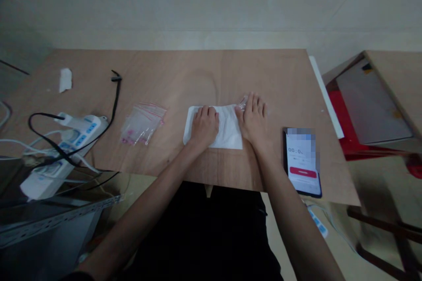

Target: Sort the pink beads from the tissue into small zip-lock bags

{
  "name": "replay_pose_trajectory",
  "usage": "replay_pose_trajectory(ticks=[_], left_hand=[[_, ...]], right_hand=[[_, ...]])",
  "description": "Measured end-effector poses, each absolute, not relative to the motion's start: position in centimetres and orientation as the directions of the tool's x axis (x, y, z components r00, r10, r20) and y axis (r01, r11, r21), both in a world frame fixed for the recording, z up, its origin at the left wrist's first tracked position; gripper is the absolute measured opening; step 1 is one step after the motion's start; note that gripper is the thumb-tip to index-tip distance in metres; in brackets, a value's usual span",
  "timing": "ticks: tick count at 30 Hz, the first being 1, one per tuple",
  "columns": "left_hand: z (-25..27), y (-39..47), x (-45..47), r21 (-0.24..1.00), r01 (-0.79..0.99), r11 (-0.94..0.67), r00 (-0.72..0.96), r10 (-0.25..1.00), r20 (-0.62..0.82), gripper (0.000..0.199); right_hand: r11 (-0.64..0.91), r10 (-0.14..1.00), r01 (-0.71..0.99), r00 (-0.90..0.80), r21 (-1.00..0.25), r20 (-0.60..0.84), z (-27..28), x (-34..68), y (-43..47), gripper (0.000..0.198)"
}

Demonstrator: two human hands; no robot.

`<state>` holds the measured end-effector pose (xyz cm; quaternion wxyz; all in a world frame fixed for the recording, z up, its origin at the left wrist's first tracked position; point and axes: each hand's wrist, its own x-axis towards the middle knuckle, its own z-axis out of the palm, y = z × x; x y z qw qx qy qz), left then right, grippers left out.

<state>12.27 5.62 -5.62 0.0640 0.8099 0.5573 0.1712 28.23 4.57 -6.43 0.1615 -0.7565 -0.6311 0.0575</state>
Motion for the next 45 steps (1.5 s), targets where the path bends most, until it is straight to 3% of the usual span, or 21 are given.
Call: replay_pose_trajectory(ticks=[3, 7, 12, 14, 16, 17, 21, 26, 29, 32, 35, 40, 45], left_hand=[[-5.3, 5.5, 12.4, 0.240, 0.887, -0.395, 0.348, 0.913, 0.213, 0.023], [-4.4, 5.0, 11.6, 0.324, 0.864, -0.385, 0.298, 0.910, 0.288, 0.022], [-3.8, 3.6, 4.5, 0.465, 0.855, -0.230, -0.053, 0.853, 0.519, 0.028], [-4.1, 3.2, 0.5, 0.479, 0.873, -0.091, -0.192, 0.839, 0.509, 0.037], [-4.6, 2.8, -2.9, 0.455, 0.891, 0.006, -0.229, 0.870, 0.437, 0.051], [-4.9, 2.7, -4.1, 0.446, 0.895, 0.022, -0.211, 0.901, 0.379, 0.048], [-5.4, 2.2, -5.9, 0.427, 0.904, -0.017, -0.129, 0.941, 0.312, 0.037], [-2.9, 1.1, -5.3, 0.451, 0.891, -0.062, -0.165, 0.879, 0.448, 0.036], [-0.2, 0.2, -4.5, 0.525, 0.833, -0.175, -0.161, 0.831, 0.533, 0.034], [1.5, -0.3, -2.8, 0.746, 0.594, -0.302, -0.061, 0.907, 0.417, 0.032], [1.8, 0.0, -0.9, 0.880, 0.380, -0.287, 0.003, 0.951, 0.309, 0.027], [1.2, 0.8, 0.4, 0.948, 0.228, -0.221, -0.059, 0.969, 0.240, 0.027], [1.2, 0.8, -0.4, 0.968, 0.213, -0.130, -0.074, 0.986, 0.149, 0.028]], right_hand=[[-0.168, 0.972, 0.926, 0.212, -0.339, 0.097, -6.0, 28.2, 4.4, 0.067], [-0.175, 0.957, 0.911, 0.247, -0.374, 0.153, -5.9, 28.5, 4.3, 0.066], [-0.176, 0.906, 0.866, 0.328, -0.469, 0.266, -5.9, 28.6, 4.0, 0.069], [-0.171, 0.888, 0.846, 0.355, -0.506, 0.294, -5.6, 28.4, 3.8, 0.070], [-0.149, 0.873, 0.832, 0.365, -0.535, 0.324, -5.3, 28.2, 3.6, 0.069], [-0.136, 0.866, 0.827, 0.367, -0.546, 0.340, -5.2, 28.1, 3.6, 0.067], [-0.075, 0.844, 0.815, 0.360, -0.575, 0.399, -5.4, 28.2, 3.4, 0.059], [0.048, 0.774, 0.803, 0.346, -0.594, 0.531, -4.3, 27.1, 2.2, 0.046], [0.209, 0.779, 0.736, 0.272, -0.644, 0.564, -1.7, 24.2, 0.9, 0.039], [0.329, 0.888, 0.522, 0.113, -0.787, 0.446, 1.0, 20.6, 0.3, 0.042], [0.247, 0.969, 0.246, -0.056, -0.937, 0.240, 2.3, 18.0, 0.8, 0.040], [0.122, 0.991, 0.040, -0.065, -0.992, 0.119, 2.0, 16.7, 1.9, 0.023], [0.053, 0.999, 0.034, 0.002, -0.998, 0.053, 1.5, 16.8, 1.8, 0.023]])
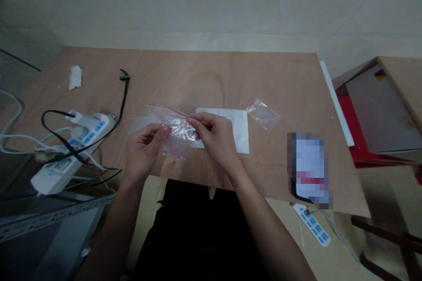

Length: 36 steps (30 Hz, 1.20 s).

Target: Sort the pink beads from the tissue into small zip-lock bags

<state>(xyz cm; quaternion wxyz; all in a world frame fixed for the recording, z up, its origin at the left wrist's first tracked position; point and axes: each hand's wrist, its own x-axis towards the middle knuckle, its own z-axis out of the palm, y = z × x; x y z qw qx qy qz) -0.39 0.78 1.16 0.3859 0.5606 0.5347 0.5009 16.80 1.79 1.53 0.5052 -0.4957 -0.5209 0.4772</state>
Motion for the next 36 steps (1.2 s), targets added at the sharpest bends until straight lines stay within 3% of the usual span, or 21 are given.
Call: replay_pose_trajectory(ticks=[4, 7, 9, 13, 17, 21, 28, 36], left_hand=[[0.7, 0.7, -0.7, 0.952, 0.282, -0.116, -0.098, 0.984, 0.149, 0.027], [0.8, 0.4, 0.0, 0.890, 0.426, -0.162, -0.309, 0.899, 0.311, 0.020], [1.4, 0.0, 0.9, 0.895, 0.415, -0.161, -0.386, 0.860, 0.334, 0.021], [2.7, -0.5, 2.9, 0.991, 0.101, -0.083, -0.245, 0.964, 0.105, 0.024], [2.8, -0.3, 3.6, 0.974, -0.220, 0.048, -0.181, 0.979, -0.089, 0.022], [2.3, -0.3, 3.5, 0.921, -0.359, 0.148, -0.144, 0.967, -0.211, 0.018], [1.8, -0.5, 4.0, 0.953, -0.289, 0.091, -0.218, 0.963, -0.158, 0.014], [1.7, 0.1, 1.9, 0.961, -0.265, 0.085, -0.325, 0.930, -0.172, 0.015]], right_hand=[[0.069, 0.997, 0.053, 0.023, -0.996, 0.070, 1.4, 16.7, 1.5, 0.018], [0.112, 0.988, 0.087, 0.093, -0.990, 0.120, 1.6, 16.4, 1.0, 0.016], [0.168, 0.972, 0.153, 0.141, -0.974, 0.190, 1.9, 16.0, 0.4, 0.013], [0.309, 0.919, 0.319, 0.141, -0.896, 0.367, 2.2, 15.1, -1.1, 0.013], [0.382, 0.890, 0.332, 0.117, -0.862, 0.440, 2.0, 14.7, -1.9, 0.013], [0.334, 0.919, 0.241, 0.130, -0.911, 0.371, 1.6, 14.5, -1.9, 0.011], [0.162, 0.967, 0.005, 0.197, -0.987, 0.160, 1.2, 13.9, -2.2, 0.012], [0.108, 0.949, 0.091, 0.288, -0.990, 0.130, 0.9, 12.8, 2.3, 0.017]])
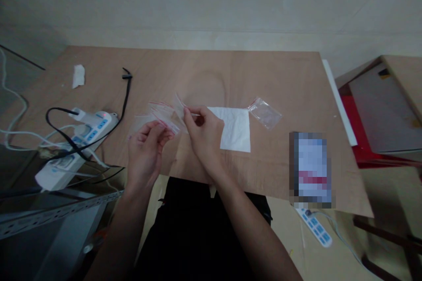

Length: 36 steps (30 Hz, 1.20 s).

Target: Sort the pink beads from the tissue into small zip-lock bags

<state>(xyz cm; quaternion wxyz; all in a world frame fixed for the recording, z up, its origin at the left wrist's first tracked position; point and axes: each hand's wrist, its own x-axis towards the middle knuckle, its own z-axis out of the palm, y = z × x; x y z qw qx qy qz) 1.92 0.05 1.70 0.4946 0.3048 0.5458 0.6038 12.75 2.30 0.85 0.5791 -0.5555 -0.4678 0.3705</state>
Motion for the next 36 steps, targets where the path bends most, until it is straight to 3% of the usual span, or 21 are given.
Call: replay_pose_trajectory(ticks=[4, 6, 8, 13, 17, 21, 24, 27, 30, 33, 36], left_hand=[[1.4, 0.4, -0.4, 0.982, -0.184, -0.051, -0.407, 0.913, -0.029, 0.017], [1.3, 0.5, -1.4, 0.992, -0.071, -0.105, -0.465, 0.883, 0.060, 0.016], [1.2, 0.6, -2.0, 0.990, 0.055, -0.127, -0.489, 0.861, 0.138, 0.016], [1.2, 0.4, -2.4, 0.963, 0.211, -0.166, -0.362, 0.902, 0.234, 0.019], [1.6, 0.1, -2.3, 0.932, 0.341, -0.119, -0.237, 0.949, 0.208, 0.016], [2.0, -0.3, -2.0, 0.738, 0.660, -0.142, -0.067, 0.967, 0.246, 0.018], [2.5, -0.7, -1.4, 0.677, 0.714, -0.181, 0.008, 0.968, 0.250, 0.019], [3.1, -1.0, -0.8, 0.726, 0.661, -0.187, 0.012, 0.971, 0.238, 0.022], [3.7, -0.9, -0.3, 0.800, 0.563, -0.206, 0.054, 0.975, 0.213, 0.026], [4.0, -0.9, 0.5, 0.848, 0.486, -0.213, 0.112, 0.977, 0.181, 0.028], [4.1, -1.2, 1.4, 0.869, 0.455, -0.195, 0.143, 0.979, 0.145, 0.029]], right_hand=[[0.113, 0.994, 0.130, 0.000, -0.985, 0.114, 0.7, 9.7, 6.3, 0.030], [0.169, 0.985, 0.221, -0.059, -0.960, 0.160, 0.8, 8.4, 6.8, 0.039], [0.270, 0.963, 0.278, -0.082, -0.922, 0.258, 1.2, 7.9, 6.3, 0.035], [0.365, 0.916, 0.234, -0.262, -0.901, 0.303, 2.3, 9.4, 3.9, 0.020], [0.406, 0.889, 0.355, -0.366, -0.842, 0.275, 2.7, 11.2, 3.5, 0.023], [0.371, 0.927, 0.600, -0.288, -0.709, 0.241, 2.4, 12.7, 3.1, 0.019], [0.276, 0.959, 0.707, -0.151, -0.652, 0.242, 2.4, 13.9, 2.4, 0.015], [0.333, 0.942, 0.601, -0.179, -0.726, 0.283, 2.6, 15.3, 1.5, 0.022], [0.423, 0.888, 0.291, -0.320, -0.858, 0.329, 2.6, 16.7, 0.9, 0.036], [0.317, 0.857, 0.000, -0.429, -0.948, 0.287, 1.5, 17.9, 0.4, 0.041], [0.257, 0.880, -0.094, -0.388, -0.962, 0.273, 0.0, 18.4, -0.1, 0.075]])
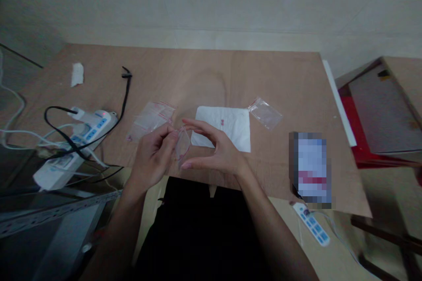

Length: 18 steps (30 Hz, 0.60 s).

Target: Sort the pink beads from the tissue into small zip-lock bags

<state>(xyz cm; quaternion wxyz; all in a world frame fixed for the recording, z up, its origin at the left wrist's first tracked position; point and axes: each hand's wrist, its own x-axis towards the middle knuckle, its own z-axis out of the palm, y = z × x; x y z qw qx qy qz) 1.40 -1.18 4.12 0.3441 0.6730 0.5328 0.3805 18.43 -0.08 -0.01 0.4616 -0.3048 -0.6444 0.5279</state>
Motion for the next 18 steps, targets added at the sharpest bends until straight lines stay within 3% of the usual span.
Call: replay_pose_trajectory(ticks=[2, 7, 10, 12, 13, 15, 18], left_hand=[[4.1, -1.4, 2.0, 0.880, 0.439, -0.180, 0.154, 0.980, 0.124, 0.029], [3.8, -1.7, 2.9, 0.932, 0.341, -0.125, 0.100, 0.990, 0.097, 0.028], [3.1, -1.2, 3.4, 0.987, 0.140, -0.083, -0.046, 0.995, 0.091, 0.032], [2.7, -0.7, 3.9, 0.997, -0.081, 0.006, -0.165, 0.986, -0.020, 0.031], [2.5, -0.4, 4.2, 0.973, -0.211, 0.089, -0.177, 0.976, -0.128, 0.031], [2.4, 0.2, 4.9, 0.839, -0.445, 0.312, -0.047, 0.928, -0.370, 0.037], [2.3, 0.7, 6.1, 0.586, -0.566, 0.580, 0.244, 0.797, -0.553, 0.046]], right_hand=[[0.278, 0.900, -0.073, -0.329, -0.958, 0.286, -0.7, 18.4, -0.5, 0.080], [0.325, 0.920, -0.031, -0.222, -0.945, 0.324, -0.7, 17.9, -1.6, 0.044], [0.358, 0.921, 0.012, -0.168, -0.934, 0.351, 0.0, 18.5, -1.4, 0.034], [0.417, 0.900, 0.128, -0.200, -0.900, 0.388, 1.1, 19.3, -0.8, 0.033], [0.463, 0.875, 0.212, -0.260, -0.861, 0.408, 1.8, 19.8, -0.4, 0.033], [0.592, 0.787, 0.385, -0.464, -0.708, 0.406, 3.8, 20.7, 0.5, 0.034], [0.791, 0.597, 0.518, -0.770, -0.326, 0.224, 6.8, 21.4, 1.9, 0.027]])
